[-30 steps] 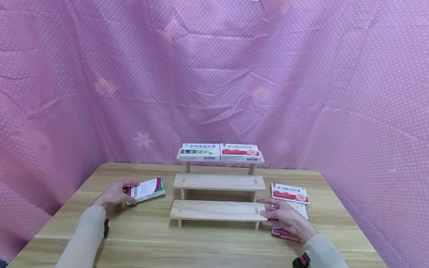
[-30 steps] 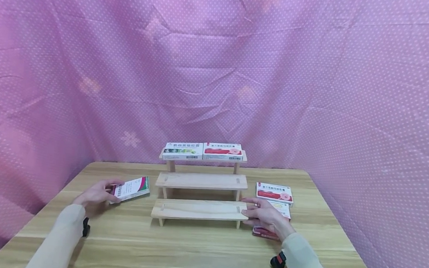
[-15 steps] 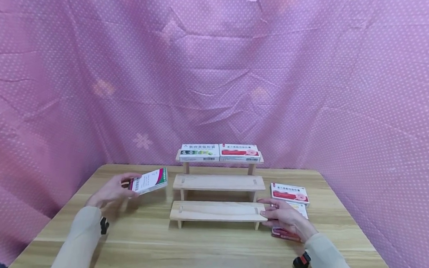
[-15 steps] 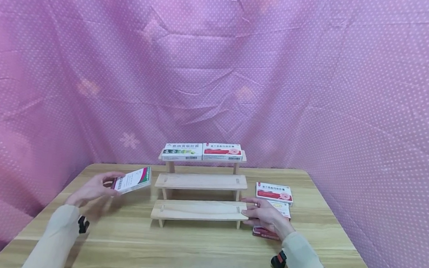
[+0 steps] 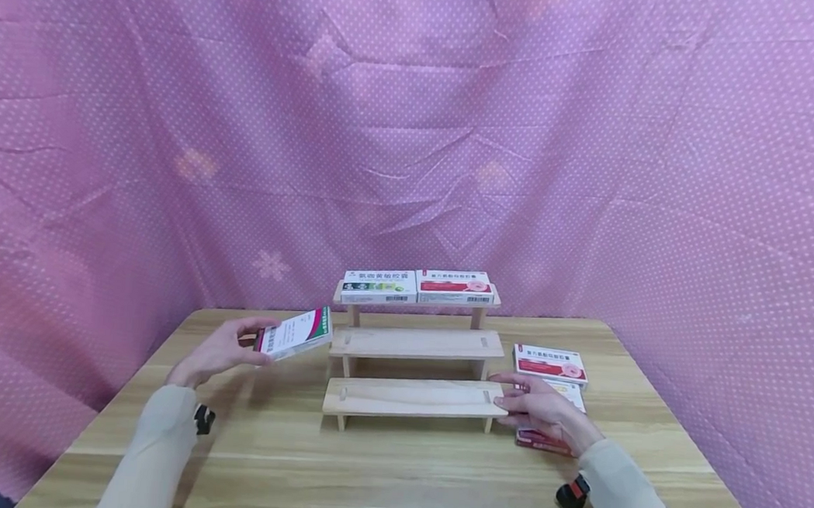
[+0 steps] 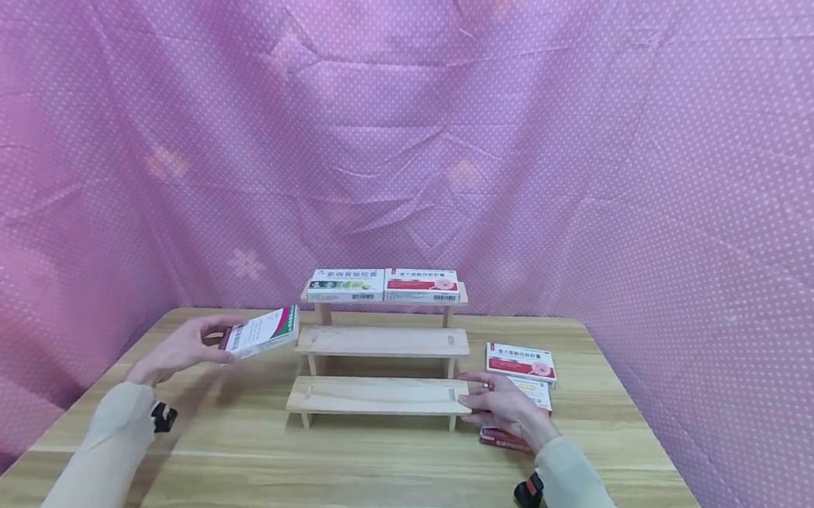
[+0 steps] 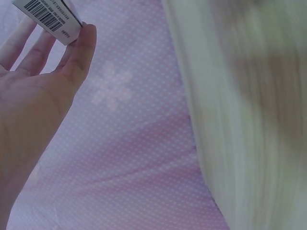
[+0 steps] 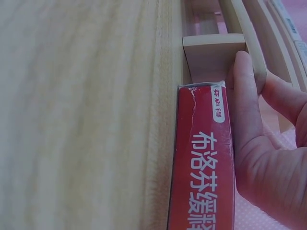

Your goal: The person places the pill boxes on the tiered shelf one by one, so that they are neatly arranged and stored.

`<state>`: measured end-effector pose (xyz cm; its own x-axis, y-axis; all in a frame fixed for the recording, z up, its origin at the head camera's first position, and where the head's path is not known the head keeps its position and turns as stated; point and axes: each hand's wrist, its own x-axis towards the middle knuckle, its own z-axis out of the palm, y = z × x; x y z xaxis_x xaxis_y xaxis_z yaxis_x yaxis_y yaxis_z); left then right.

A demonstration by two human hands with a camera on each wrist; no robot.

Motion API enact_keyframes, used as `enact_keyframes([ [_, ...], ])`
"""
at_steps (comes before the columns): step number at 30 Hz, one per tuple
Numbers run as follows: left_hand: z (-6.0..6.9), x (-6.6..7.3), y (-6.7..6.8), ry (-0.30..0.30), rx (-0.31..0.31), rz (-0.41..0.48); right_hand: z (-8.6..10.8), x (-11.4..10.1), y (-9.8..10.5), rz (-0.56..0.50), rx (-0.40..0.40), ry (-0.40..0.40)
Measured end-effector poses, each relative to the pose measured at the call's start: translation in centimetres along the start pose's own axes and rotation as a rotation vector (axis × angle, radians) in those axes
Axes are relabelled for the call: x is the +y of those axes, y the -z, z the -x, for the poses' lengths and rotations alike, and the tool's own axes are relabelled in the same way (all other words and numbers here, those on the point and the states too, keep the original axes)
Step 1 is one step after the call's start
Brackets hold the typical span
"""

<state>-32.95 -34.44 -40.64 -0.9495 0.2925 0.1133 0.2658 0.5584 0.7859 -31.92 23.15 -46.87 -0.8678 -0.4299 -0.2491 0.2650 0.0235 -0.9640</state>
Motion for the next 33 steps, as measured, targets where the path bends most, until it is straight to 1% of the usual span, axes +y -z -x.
enact_keyframes([
  [2, 0.2, 0.3, 0.1, -0.021, 0.007, 0.009, 0.0, -0.1, 0.0, 0.001, -0.004, -0.001],
  [4, 0.3, 0.7, 0.1, -0.045, -0.001, 0.033, 0.0, -0.1, 0.0, 0.004, -0.005, -0.002],
  [7, 0.5, 1.4, 0.1, -0.067, -0.025, 0.075, 0.1, -0.1, 0.0, 0.01, -0.002, -0.001],
  [9, 0.4, 1.8, 0.0, -0.076, -0.054, 0.104, 0.1, -0.1, 0.0, 0.011, 0.003, -0.002],
  [12, 0.3, 2.5, -0.4, -0.081, -0.081, 0.1, 0.2, 0.0, 0.0, 0.011, 0.003, -0.003],
  [16, 0.0, 3.4, -1.1, -0.083, -0.078, 0.051, 0.2, 0.1, 0.0, 0.006, 0.001, -0.006],
  [22, -0.9, 4.4, -2.5, -0.07, -0.099, 0.003, 0.2, 0.0, 0.1, 0.01, 0.005, -0.007],
  [26, -1.7, 4.9, -3.5, -0.059, -0.104, 0.011, 0.2, -0.3, 0.0, 0.007, 0.006, -0.01],
  [29, -2.2, 5.1, -4.2, -0.056, -0.115, 0.028, 0.1, -0.3, 0.0, 0.005, 0.011, -0.017],
  [33, -2.8, 5.4, -5.2, -0.059, -0.11, 0.049, 0.1, -0.3, 0.0, 0.006, 0.013, -0.021],
])
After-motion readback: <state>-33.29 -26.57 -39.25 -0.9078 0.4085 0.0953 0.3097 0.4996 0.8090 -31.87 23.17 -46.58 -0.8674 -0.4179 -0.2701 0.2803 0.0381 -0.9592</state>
